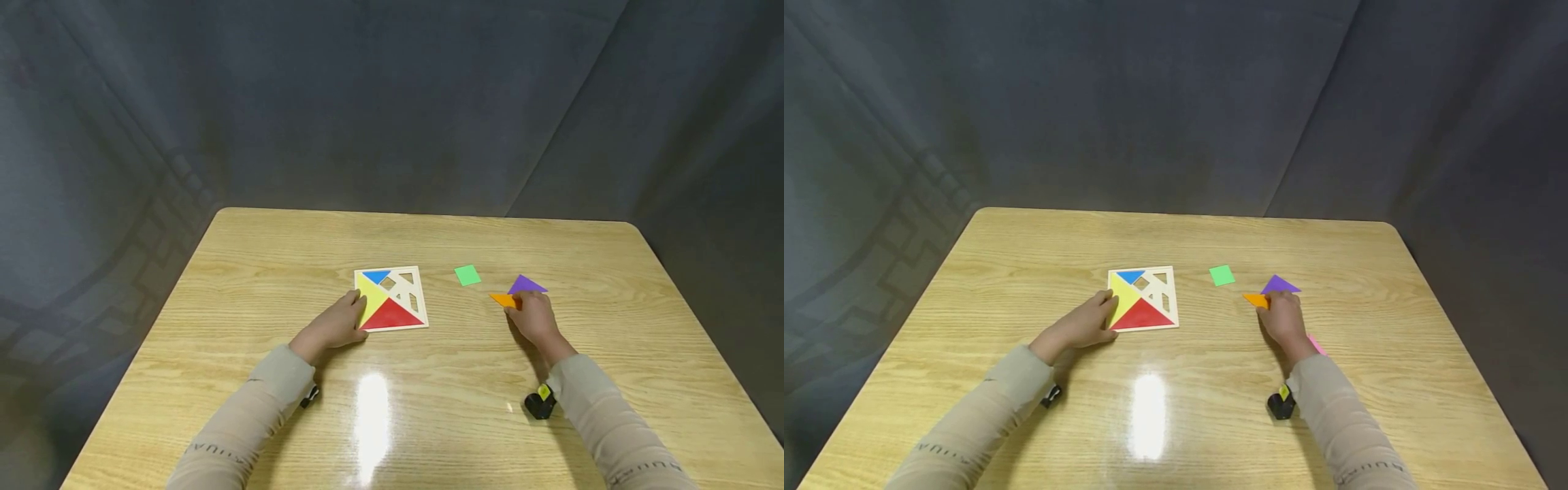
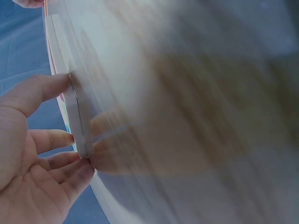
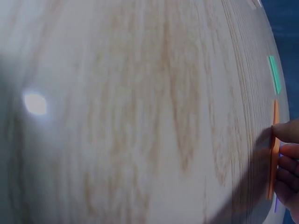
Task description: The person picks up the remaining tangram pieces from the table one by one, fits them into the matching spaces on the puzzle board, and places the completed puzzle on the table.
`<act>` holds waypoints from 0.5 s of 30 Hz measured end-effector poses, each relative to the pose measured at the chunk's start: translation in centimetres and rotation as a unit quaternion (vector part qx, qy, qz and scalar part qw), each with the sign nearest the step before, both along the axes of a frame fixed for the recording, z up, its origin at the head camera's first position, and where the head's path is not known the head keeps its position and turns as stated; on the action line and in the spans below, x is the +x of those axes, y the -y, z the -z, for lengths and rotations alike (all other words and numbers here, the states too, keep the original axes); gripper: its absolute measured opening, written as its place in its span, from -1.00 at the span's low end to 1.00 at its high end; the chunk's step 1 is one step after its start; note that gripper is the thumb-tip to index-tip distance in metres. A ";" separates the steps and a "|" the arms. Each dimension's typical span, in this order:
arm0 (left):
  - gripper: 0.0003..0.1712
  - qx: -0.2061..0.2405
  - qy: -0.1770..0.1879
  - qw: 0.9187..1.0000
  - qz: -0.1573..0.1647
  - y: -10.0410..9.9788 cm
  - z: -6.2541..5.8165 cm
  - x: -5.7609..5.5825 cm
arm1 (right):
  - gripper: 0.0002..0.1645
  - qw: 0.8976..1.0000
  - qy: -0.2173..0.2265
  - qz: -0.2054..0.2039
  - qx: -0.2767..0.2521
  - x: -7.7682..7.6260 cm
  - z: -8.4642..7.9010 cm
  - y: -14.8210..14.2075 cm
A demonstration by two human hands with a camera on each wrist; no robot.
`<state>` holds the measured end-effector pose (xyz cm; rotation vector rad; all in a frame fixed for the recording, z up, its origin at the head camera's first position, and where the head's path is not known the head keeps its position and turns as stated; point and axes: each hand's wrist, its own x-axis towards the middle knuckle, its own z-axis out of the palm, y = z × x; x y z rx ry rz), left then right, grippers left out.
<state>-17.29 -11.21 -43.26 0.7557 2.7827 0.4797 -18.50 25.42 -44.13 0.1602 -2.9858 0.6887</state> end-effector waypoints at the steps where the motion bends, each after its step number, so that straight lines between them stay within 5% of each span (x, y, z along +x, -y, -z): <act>1: -0.20 0.001 -0.002 1.000 0.000 0.0 0.0 0.0 | -0.62 1.000 -0.001 -0.002 0.000 0.0 0.0 0.0; 15: -0.20 -0.004 -0.011 1.000 0.006 -0.1 0.0 0.1 | -0.70 1.000 0.009 0.004 0.016 -0.1 -0.4 0.7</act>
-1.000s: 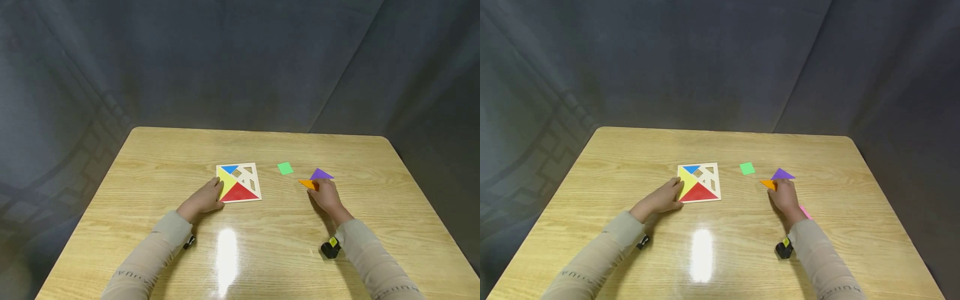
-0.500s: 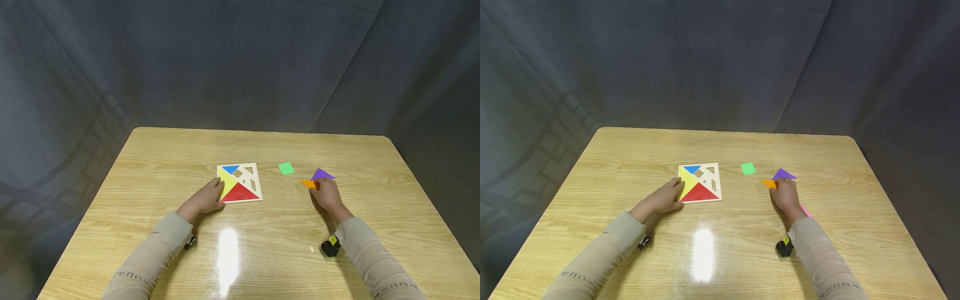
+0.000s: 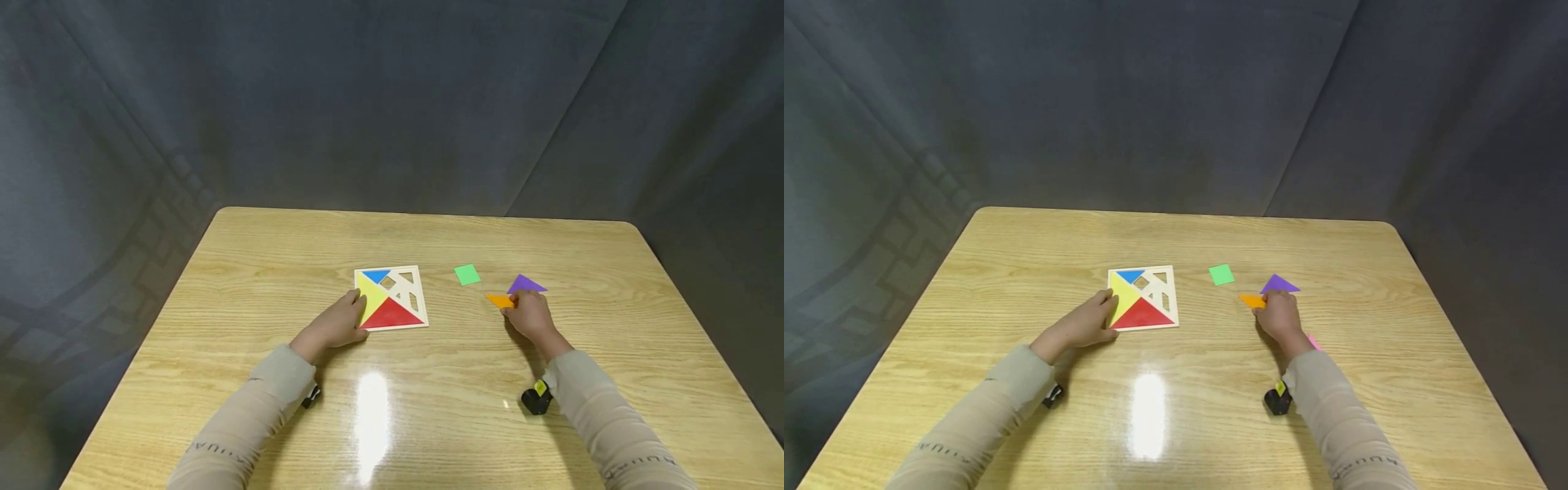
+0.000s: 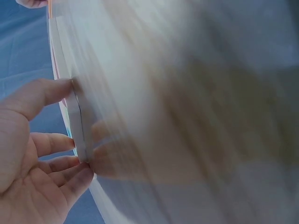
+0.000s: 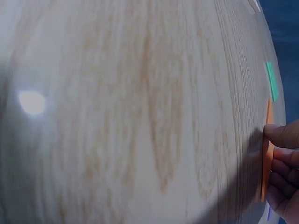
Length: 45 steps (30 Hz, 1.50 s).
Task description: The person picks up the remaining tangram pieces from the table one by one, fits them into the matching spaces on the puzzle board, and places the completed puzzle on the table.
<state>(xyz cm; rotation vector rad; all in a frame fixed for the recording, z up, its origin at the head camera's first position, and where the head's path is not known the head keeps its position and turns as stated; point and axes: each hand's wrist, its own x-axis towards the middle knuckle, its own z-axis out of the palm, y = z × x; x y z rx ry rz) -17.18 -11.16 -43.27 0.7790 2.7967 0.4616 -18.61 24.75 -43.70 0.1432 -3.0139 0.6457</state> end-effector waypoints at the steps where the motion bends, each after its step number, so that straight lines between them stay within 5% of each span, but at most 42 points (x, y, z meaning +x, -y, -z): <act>1: -0.20 -0.001 0.001 1.000 0.000 0.0 0.0 0.0 | -0.70 1.000 0.000 0.003 0.001 0.0 0.0 0.0; 15: -0.20 -0.001 0.002 1.000 -0.005 0.0 0.1 -0.1 | -0.59 0.996 0.072 -0.003 -0.048 -0.5 0.0 0.1; 35: -0.20 0.000 0.008 1.000 -0.002 0.0 -0.1 0.2 | -0.70 0.994 0.079 -0.002 -0.069 -0.5 -0.4 0.3; 45: -0.20 -0.001 -0.001 1.000 0.000 0.0 0.0 0.1 | -0.71 0.983 0.124 0.013 -0.134 -0.6 -0.4 0.5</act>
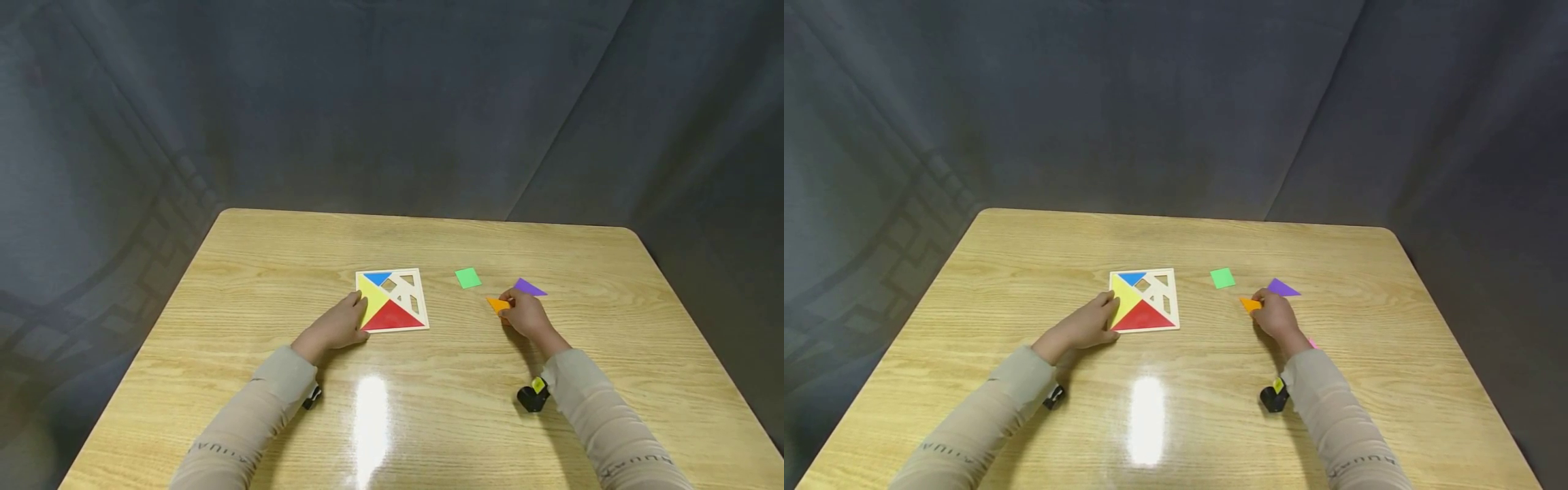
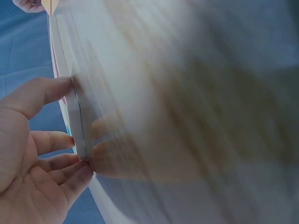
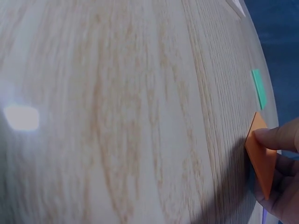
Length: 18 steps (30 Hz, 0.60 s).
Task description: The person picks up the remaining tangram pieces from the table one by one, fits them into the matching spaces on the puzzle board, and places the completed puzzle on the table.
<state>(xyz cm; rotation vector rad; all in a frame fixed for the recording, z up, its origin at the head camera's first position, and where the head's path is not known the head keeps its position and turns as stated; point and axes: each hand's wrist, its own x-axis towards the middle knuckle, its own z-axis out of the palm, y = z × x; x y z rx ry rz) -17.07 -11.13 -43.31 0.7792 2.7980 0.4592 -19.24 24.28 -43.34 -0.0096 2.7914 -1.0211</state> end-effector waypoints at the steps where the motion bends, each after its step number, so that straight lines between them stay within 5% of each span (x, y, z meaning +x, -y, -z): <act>1: -0.20 0.000 0.001 1.000 0.000 0.0 0.0 0.0 | -0.72 1.000 -0.001 -0.001 0.005 0.0 0.0 0.0; 6: -0.20 -0.002 0.002 1.000 -0.004 0.0 0.0 0.0 | -0.75 0.999 -0.018 -0.012 0.032 0.1 -0.3 0.1; 18: -0.20 -0.002 0.006 1.000 -0.009 -0.1 -0.2 0.1 | -0.77 1.000 -0.015 -0.010 0.006 0.2 -0.4 0.6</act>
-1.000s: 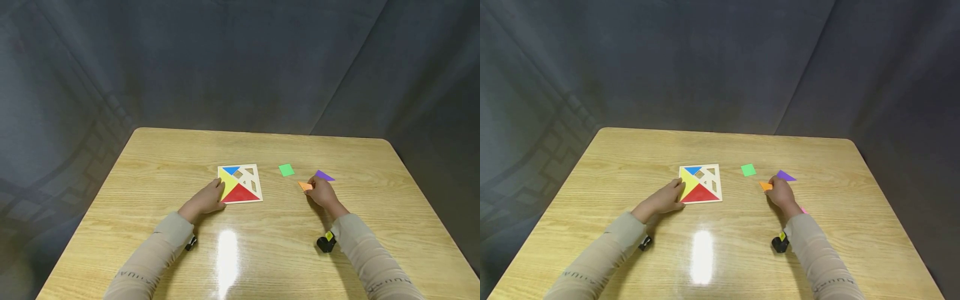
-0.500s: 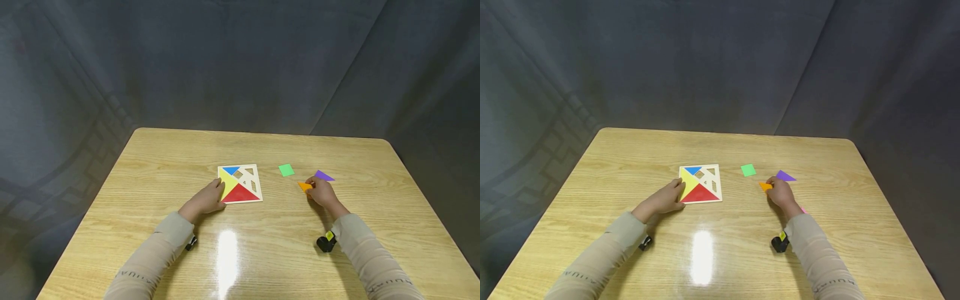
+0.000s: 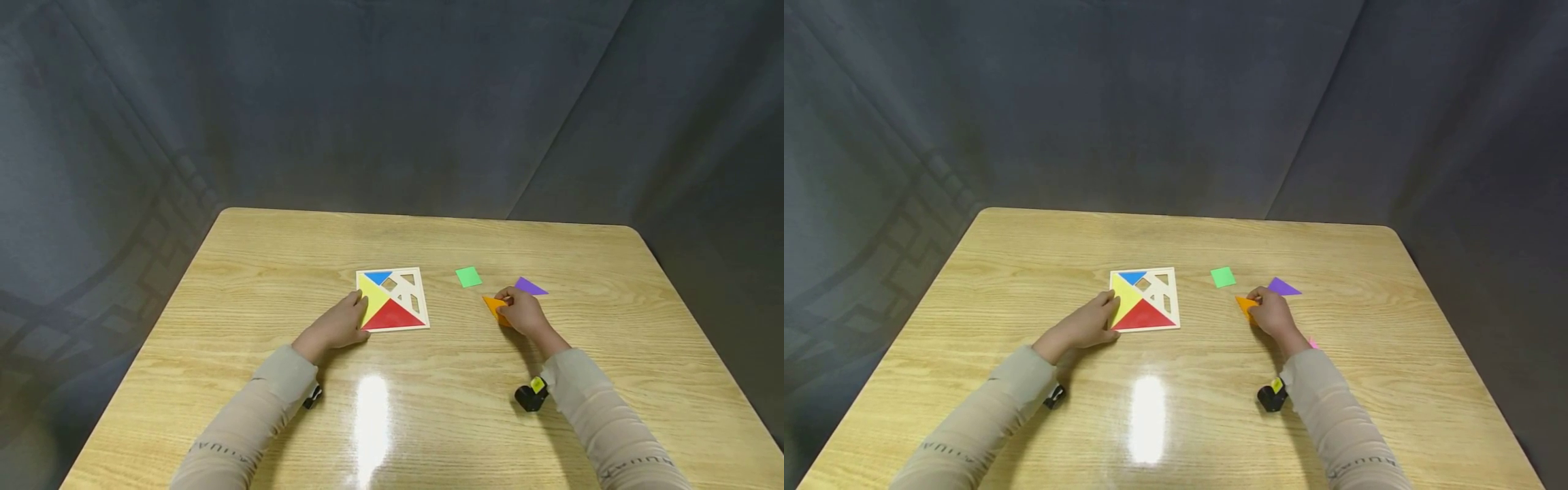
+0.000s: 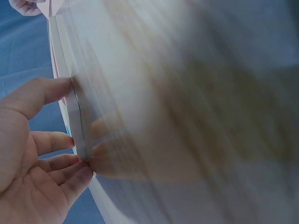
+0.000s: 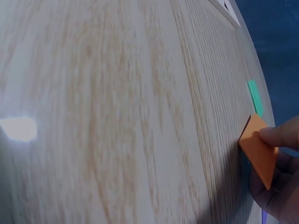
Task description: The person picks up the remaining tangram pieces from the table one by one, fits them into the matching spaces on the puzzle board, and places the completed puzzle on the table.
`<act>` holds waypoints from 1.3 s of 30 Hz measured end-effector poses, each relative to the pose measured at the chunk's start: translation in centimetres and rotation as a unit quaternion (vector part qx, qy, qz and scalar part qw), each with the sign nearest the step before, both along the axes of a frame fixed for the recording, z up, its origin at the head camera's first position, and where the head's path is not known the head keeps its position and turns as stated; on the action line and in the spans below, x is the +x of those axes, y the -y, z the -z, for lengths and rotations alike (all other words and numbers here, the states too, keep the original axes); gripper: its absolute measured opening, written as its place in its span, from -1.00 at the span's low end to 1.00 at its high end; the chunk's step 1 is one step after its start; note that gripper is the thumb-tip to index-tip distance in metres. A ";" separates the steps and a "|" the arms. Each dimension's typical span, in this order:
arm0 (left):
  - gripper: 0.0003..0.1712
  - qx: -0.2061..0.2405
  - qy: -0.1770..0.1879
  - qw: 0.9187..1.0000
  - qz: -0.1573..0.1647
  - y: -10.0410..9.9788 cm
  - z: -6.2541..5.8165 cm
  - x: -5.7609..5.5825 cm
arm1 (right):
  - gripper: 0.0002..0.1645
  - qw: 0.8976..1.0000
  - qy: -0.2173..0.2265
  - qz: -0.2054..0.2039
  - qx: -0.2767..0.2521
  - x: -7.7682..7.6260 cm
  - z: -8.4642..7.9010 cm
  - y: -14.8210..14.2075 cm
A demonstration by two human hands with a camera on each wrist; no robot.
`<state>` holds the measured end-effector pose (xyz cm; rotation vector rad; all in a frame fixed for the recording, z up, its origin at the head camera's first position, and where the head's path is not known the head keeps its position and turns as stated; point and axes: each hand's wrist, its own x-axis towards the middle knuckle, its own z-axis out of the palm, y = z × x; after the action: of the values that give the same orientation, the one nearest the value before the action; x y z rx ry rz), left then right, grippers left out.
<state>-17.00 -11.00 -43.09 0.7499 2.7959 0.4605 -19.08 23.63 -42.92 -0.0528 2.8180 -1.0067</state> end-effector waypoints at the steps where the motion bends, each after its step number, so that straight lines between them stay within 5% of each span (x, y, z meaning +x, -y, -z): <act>1: -0.20 0.000 0.000 1.000 0.000 0.0 0.0 0.0 | -0.77 1.000 0.001 0.001 -0.004 0.0 0.0 0.1; 39: -0.20 -0.004 0.007 1.000 -0.001 -0.1 -0.2 0.0 | -0.77 0.992 0.016 0.046 -0.114 -0.3 0.6 3.8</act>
<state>-16.96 -10.93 -42.86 0.7391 2.7846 0.4539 -19.41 19.82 -43.56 0.0687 2.6865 -1.3327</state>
